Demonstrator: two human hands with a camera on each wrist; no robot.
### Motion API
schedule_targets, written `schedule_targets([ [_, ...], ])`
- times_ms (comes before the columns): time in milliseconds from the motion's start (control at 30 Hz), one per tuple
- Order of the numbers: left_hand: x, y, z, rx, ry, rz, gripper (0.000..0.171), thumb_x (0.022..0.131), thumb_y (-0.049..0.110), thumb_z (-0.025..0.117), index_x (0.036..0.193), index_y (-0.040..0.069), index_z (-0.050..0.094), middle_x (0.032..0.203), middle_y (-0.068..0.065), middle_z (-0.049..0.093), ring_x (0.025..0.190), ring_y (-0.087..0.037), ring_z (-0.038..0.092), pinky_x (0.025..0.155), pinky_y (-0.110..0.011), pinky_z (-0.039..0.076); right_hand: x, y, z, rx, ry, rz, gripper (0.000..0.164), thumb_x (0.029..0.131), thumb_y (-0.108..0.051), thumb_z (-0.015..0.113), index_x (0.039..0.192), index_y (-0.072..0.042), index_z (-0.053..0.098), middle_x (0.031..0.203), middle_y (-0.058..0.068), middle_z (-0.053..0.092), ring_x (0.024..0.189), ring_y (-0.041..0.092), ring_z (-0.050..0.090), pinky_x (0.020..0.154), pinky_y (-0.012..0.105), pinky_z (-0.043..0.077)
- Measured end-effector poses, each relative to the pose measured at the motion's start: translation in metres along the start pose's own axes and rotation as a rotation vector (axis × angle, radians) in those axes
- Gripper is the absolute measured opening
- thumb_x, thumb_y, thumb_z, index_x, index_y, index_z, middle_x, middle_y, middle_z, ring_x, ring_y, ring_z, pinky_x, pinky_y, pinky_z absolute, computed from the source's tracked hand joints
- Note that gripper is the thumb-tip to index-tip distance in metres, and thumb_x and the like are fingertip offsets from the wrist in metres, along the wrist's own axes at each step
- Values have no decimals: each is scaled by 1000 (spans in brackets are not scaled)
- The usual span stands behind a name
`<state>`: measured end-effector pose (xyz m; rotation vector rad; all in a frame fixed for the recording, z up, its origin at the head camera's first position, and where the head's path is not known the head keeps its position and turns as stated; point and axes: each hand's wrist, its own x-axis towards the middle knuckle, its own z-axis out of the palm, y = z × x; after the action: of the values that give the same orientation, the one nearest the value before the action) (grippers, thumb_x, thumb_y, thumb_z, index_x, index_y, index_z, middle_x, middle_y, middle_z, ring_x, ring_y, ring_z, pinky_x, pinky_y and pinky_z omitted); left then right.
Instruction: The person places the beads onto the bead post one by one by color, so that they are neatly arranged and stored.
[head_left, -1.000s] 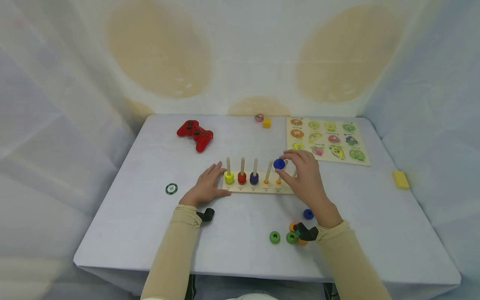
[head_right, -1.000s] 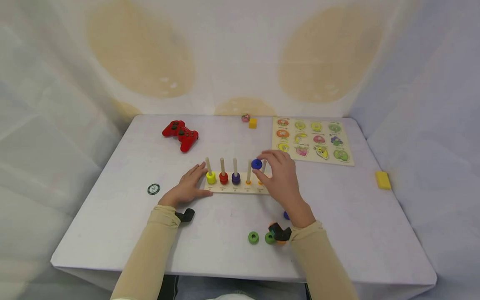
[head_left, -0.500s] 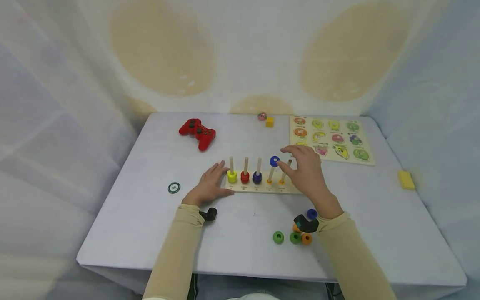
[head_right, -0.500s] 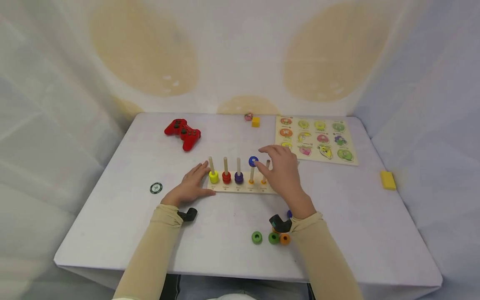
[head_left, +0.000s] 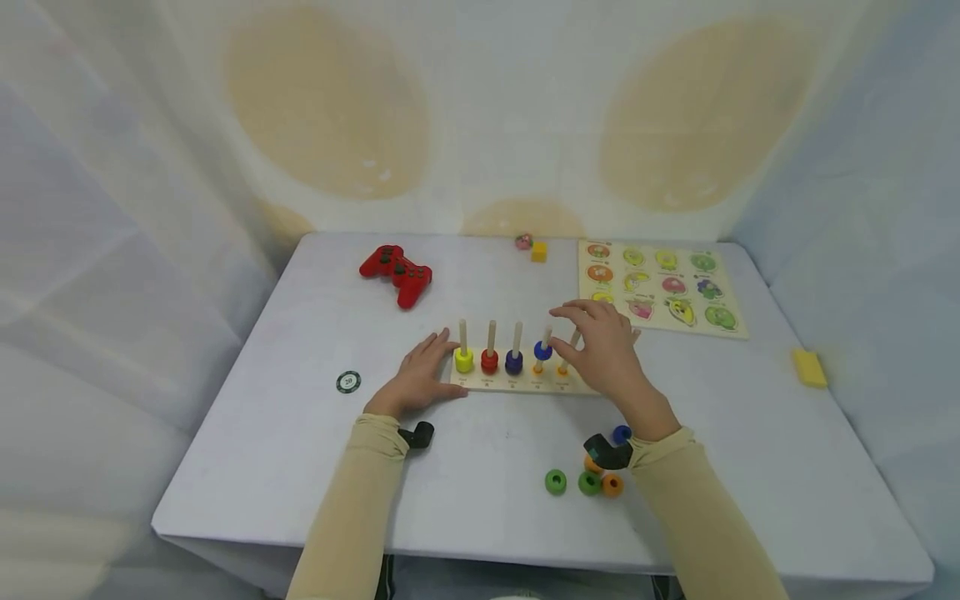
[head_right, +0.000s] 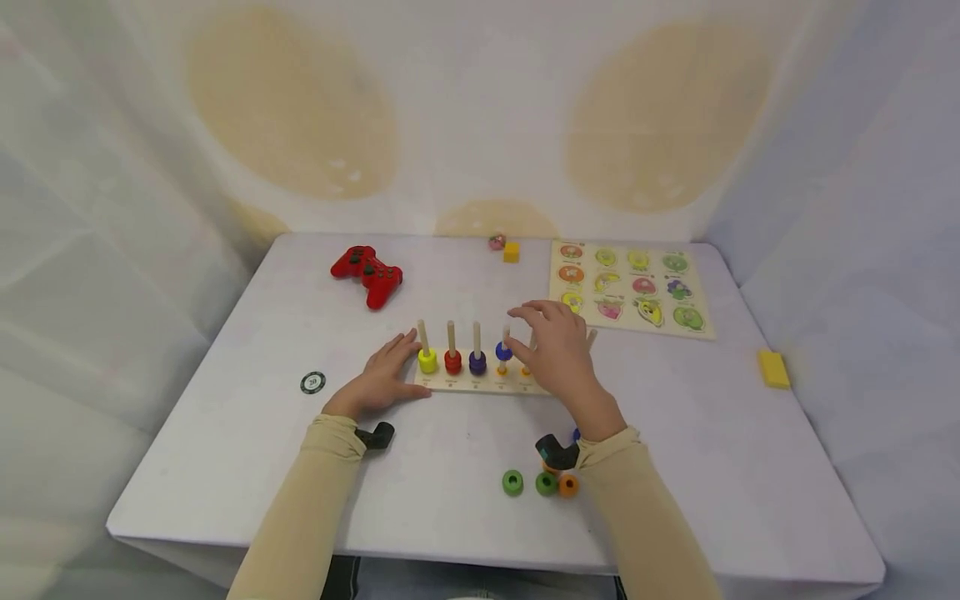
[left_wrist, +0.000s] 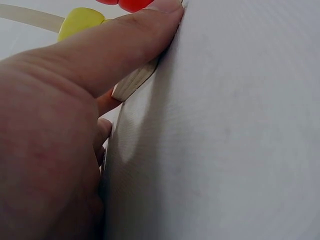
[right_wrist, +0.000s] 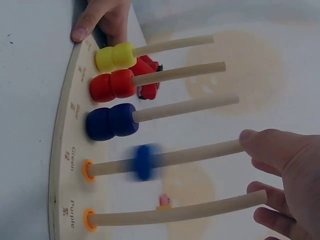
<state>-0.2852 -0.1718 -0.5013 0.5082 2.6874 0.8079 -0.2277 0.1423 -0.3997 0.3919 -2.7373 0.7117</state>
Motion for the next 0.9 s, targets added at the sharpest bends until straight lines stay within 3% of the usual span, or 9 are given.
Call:
schedule_targets([
  [233, 3, 0, 0, 28, 8, 8, 86, 84, 48, 80, 156, 23, 38, 174, 1, 7, 161, -26, 3, 130, -57, 8, -13, 15, -14, 79, 183, -55, 28, 92, -13, 75, 119, -7, 72, 127, 17, 69, 128, 41, 55, 110, 68, 36],
  [433, 4, 0, -1, 29, 9, 0, 86, 84, 47, 80, 156, 22, 38, 174, 0, 7, 161, -26, 3, 131, -56, 7, -60, 49, -12, 140, 282, 0, 24, 91, -3, 72, 115, -4, 70, 129, 17, 68, 130, 40, 54, 110, 62, 39],
  [533, 3, 0, -2, 37, 8, -6, 86, 84, 47, 80, 155, 22, 38, 174, -1, 7, 161, -27, 3, 131, -56, 7, -89, 67, -1, 148, 219, 49, 29, 91, -5, 73, 120, -5, 69, 140, 17, 62, 138, 42, 49, 111, 68, 37],
  [767, 3, 0, -2, 36, 12, 3, 86, 84, 46, 80, 155, 20, 39, 174, -3, 8, 161, -29, 4, 130, -57, 8, -135, 95, 23, 105, -154, 154, 46, 88, -21, 79, 131, -9, 65, 150, 22, 50, 142, 47, 36, 113, 75, 25],
  [900, 2, 2, 0, 35, 5, 6, 85, 85, 45, 80, 154, 19, 39, 174, -3, 8, 161, -29, 4, 130, -57, 8, -146, 97, 26, 86, -184, 187, 44, 87, -21, 80, 127, -8, 67, 149, 22, 51, 142, 47, 36, 113, 74, 24],
])
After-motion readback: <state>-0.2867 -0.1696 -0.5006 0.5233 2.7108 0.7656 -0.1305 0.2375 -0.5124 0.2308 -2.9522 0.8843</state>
